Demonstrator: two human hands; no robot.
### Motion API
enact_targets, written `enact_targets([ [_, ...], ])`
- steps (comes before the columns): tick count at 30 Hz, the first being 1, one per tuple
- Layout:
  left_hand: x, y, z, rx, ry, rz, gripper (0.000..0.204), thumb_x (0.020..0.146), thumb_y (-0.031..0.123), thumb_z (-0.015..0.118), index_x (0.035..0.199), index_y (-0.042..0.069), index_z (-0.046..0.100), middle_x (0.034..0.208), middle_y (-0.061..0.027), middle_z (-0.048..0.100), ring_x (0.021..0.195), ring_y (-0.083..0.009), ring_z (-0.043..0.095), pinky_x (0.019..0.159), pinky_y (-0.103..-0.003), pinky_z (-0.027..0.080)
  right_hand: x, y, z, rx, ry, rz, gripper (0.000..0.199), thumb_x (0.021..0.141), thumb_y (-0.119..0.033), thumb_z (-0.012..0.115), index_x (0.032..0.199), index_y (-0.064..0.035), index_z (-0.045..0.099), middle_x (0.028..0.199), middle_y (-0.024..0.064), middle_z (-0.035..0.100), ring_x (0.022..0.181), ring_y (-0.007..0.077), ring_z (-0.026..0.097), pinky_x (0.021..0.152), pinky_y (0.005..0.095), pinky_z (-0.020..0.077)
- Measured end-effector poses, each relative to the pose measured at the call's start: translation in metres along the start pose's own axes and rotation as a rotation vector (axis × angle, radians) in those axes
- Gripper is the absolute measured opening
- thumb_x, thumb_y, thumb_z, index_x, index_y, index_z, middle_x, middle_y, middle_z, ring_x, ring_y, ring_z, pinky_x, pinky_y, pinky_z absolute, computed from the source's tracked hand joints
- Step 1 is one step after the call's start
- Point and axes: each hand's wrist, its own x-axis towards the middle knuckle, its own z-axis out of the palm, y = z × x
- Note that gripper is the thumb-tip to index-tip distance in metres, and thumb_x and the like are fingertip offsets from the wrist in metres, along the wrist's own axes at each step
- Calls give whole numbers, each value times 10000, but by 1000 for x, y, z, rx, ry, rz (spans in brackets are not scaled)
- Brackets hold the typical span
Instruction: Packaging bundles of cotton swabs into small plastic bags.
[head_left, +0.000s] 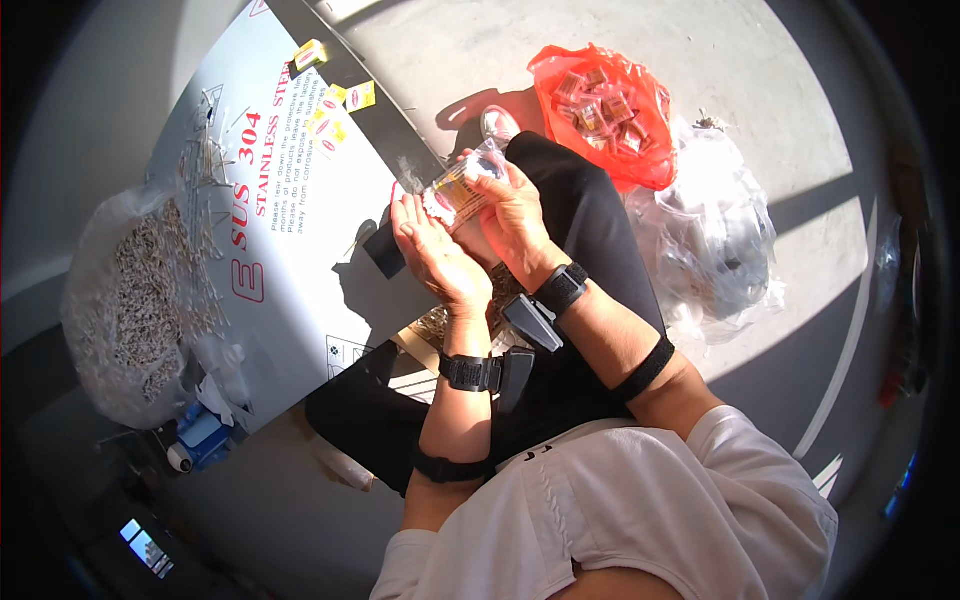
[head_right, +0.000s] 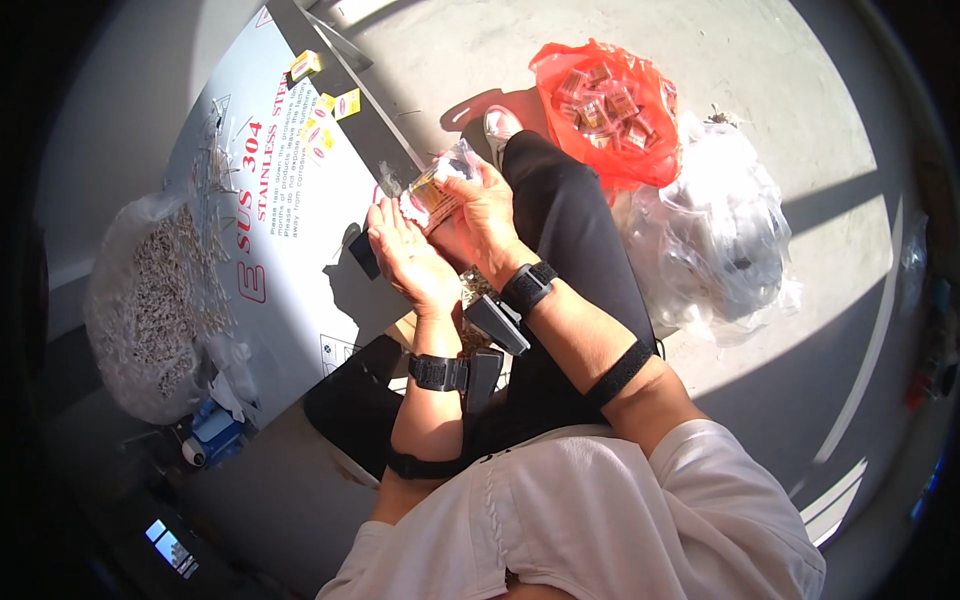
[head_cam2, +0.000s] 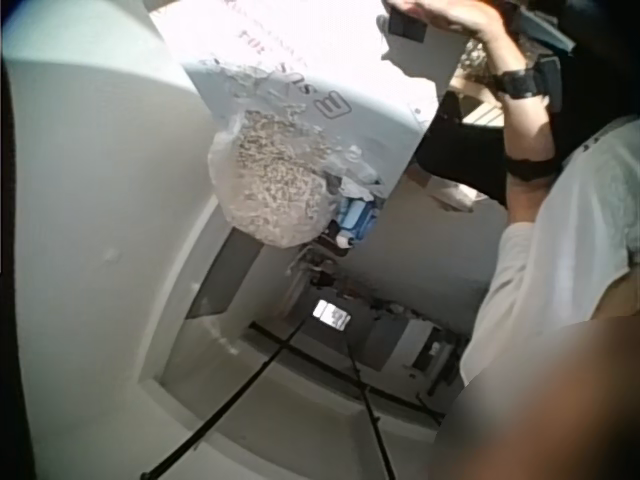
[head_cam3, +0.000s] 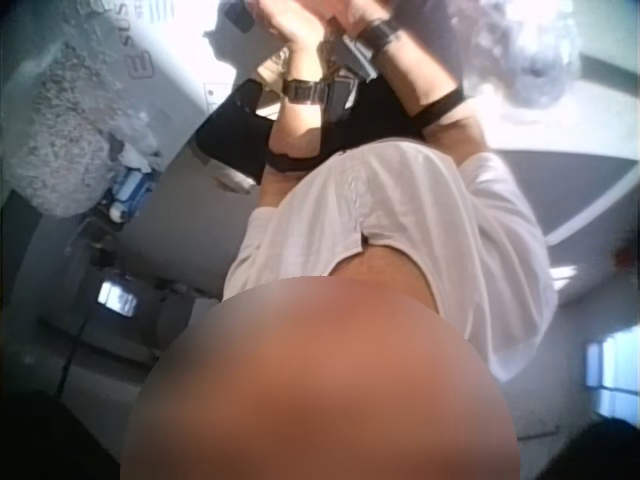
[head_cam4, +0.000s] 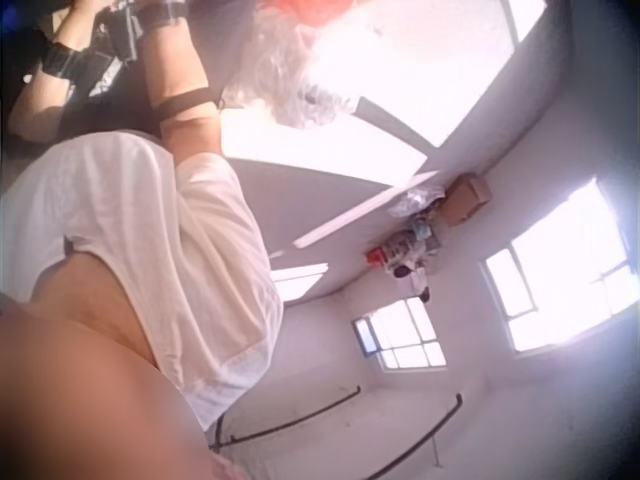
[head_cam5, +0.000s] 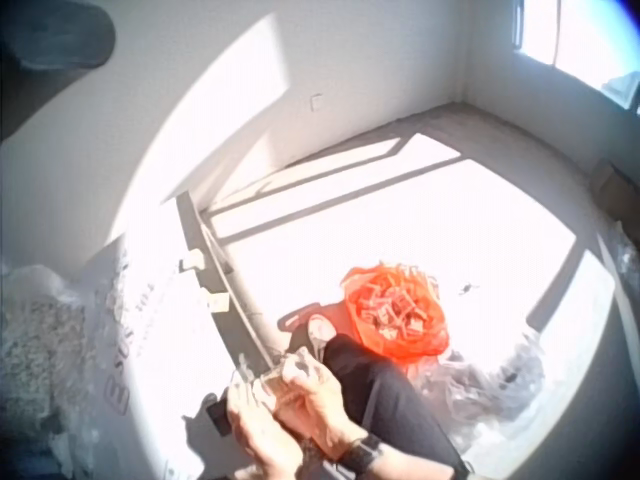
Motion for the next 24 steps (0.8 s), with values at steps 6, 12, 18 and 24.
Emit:
enact_targets([
  [6,3,3,-1,-76,37,-98,703,944,518,414,1443,55,235,1441,-195,304,1362,-288,266,1128,-442,158,-8,-7,10,5,-2,76,343,800,103,603,1135,37,575,1061,119,647,972,223,624,901,339,496],
  [12,15,5,-1,-136,-14,-226,719,938,538,424,1438,52,251,1358,-162,378,1287,-255,342,1099,-415,213,-10,-5,15,-52,27,45,311,796,130,598,1092,38,576,1030,119,637,937,228,633,836,359,540],
  [18,8,10,-14,-53,-23,-111,748,933,533,445,1410,-14,263,1309,-199,424,1248,-301,398,1099,-432,254,-2,-11,4,-38,-74,63,305,794,102,608,1090,36,576,1001,114,642,907,232,638,813,356,544],
  [24,-7,24,-29,19,-4,-398,669,945,484,469,1345,-34,326,1248,-279,503,1167,-361,513,1022,-452,366,3,-18,1,53,-76,57,286,828,57,579,1113,37,564,1039,133,638,955,243,625,878,387,512],
])
